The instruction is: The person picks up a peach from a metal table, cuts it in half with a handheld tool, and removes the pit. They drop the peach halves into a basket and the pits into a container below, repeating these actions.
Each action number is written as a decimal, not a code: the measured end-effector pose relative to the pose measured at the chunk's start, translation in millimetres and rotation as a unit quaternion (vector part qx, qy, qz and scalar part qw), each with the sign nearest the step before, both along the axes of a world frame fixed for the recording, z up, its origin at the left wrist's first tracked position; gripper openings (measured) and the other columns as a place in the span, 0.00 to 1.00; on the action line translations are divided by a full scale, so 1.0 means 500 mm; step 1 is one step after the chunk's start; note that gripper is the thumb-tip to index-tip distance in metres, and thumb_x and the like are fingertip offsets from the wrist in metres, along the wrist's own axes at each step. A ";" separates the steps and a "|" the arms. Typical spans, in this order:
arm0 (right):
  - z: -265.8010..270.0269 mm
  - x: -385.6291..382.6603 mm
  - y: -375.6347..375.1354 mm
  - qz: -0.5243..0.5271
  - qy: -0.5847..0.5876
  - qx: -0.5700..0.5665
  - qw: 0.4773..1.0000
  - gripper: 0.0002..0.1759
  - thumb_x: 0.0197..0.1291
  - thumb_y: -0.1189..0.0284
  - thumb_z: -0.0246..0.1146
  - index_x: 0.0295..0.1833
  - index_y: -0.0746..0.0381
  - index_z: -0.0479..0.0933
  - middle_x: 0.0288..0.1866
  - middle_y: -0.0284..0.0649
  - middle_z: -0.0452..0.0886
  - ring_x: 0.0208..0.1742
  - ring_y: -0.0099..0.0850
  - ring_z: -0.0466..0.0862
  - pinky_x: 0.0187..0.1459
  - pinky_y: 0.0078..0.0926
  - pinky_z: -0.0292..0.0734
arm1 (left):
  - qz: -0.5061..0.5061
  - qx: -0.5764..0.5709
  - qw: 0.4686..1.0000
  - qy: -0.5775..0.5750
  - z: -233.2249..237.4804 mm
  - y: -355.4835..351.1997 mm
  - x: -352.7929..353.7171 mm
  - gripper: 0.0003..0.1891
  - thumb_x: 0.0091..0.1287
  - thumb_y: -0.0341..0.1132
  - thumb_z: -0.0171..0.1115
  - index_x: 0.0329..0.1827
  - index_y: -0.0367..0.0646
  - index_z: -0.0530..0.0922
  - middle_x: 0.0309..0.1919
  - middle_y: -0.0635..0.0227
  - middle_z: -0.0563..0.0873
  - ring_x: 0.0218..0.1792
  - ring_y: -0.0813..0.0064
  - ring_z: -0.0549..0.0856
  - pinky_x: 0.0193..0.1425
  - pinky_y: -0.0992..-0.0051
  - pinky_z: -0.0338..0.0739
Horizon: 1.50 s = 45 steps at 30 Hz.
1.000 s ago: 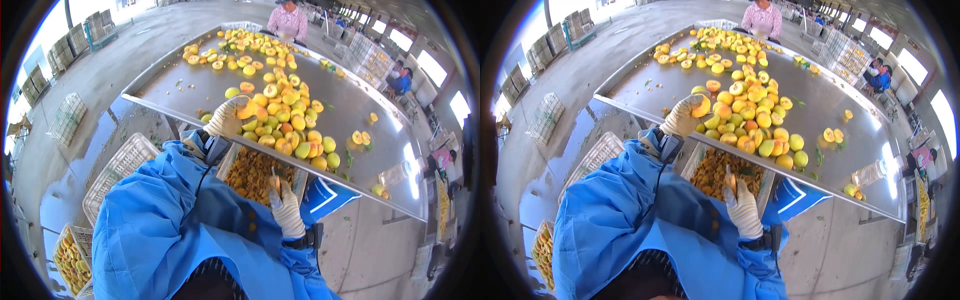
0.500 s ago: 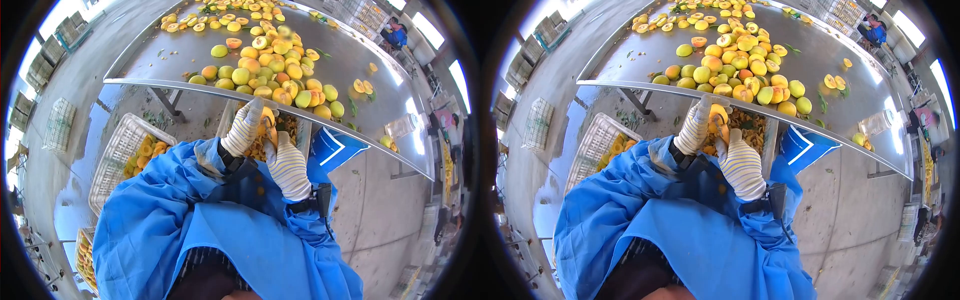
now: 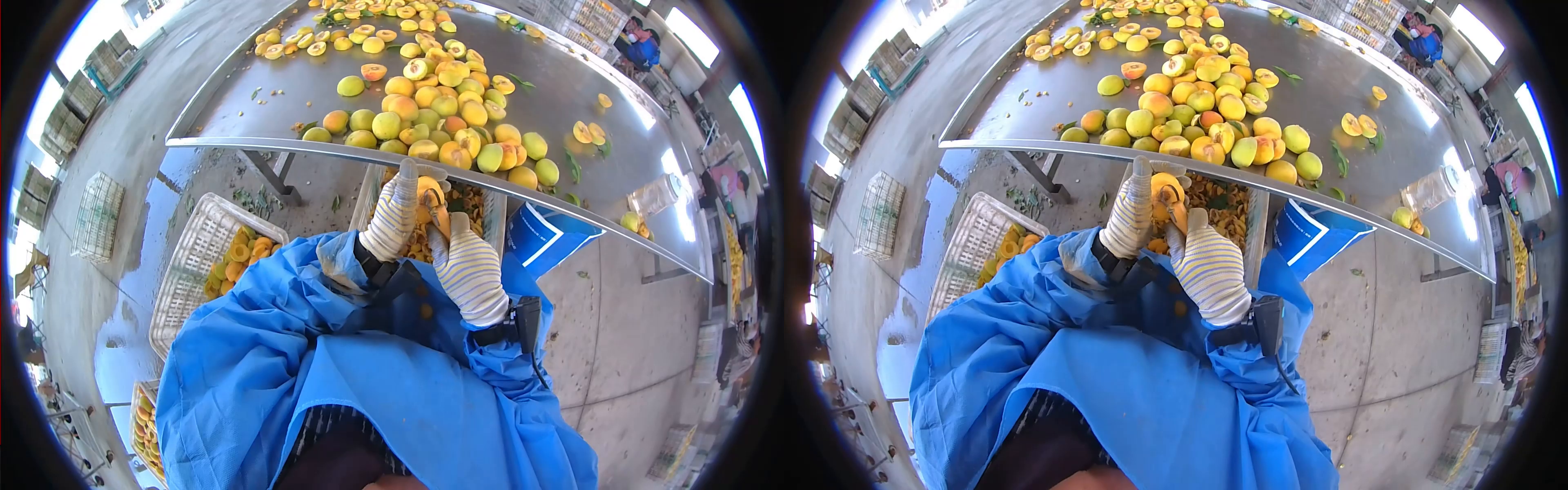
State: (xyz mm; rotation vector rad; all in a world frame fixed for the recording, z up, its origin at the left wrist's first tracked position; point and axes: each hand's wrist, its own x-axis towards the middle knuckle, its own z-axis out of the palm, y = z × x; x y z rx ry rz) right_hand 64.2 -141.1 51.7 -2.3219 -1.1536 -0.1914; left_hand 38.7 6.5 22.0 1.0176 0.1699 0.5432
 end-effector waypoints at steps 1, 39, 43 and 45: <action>0.000 -0.001 -0.001 0.001 -0.002 0.000 1.000 0.15 0.68 0.61 0.59 0.42 0.63 0.68 0.24 0.51 0.80 0.24 0.51 0.82 0.24 0.47 0.76 | 0.002 0.004 1.000 -0.002 -0.002 0.001 0.001 0.36 0.68 0.69 0.50 0.52 0.40 0.77 0.41 0.58 0.85 0.40 0.71 0.84 0.46 0.71 0.81; -0.009 0.085 -0.128 -0.019 0.167 -0.127 0.978 0.25 0.66 0.52 0.59 0.50 0.66 0.78 0.30 0.57 0.81 0.35 0.56 0.82 0.38 0.48 0.76 | -0.065 0.714 0.563 0.410 0.226 0.278 -0.323 0.22 0.67 0.45 0.64 0.60 0.44 0.78 0.47 0.50 0.86 0.47 0.54 0.85 0.53 0.64 0.78; -0.022 0.091 -0.105 0.006 0.152 -0.095 0.984 0.27 0.66 0.52 0.59 0.51 0.68 0.78 0.35 0.60 0.82 0.38 0.57 0.82 0.40 0.47 0.77 | -0.025 0.727 0.609 0.317 0.153 0.351 -0.247 0.25 0.65 0.46 0.64 0.63 0.48 0.76 0.47 0.52 0.84 0.48 0.51 0.84 0.53 0.60 0.78; -0.021 0.089 -0.091 0.018 0.148 -0.094 0.984 0.28 0.66 0.52 0.59 0.52 0.69 0.77 0.37 0.61 0.82 0.41 0.58 0.82 0.42 0.47 0.77 | 0.003 0.699 0.670 0.248 0.125 0.367 -0.130 0.26 0.65 0.46 0.65 0.64 0.47 0.75 0.49 0.49 0.84 0.50 0.50 0.83 0.54 0.60 0.78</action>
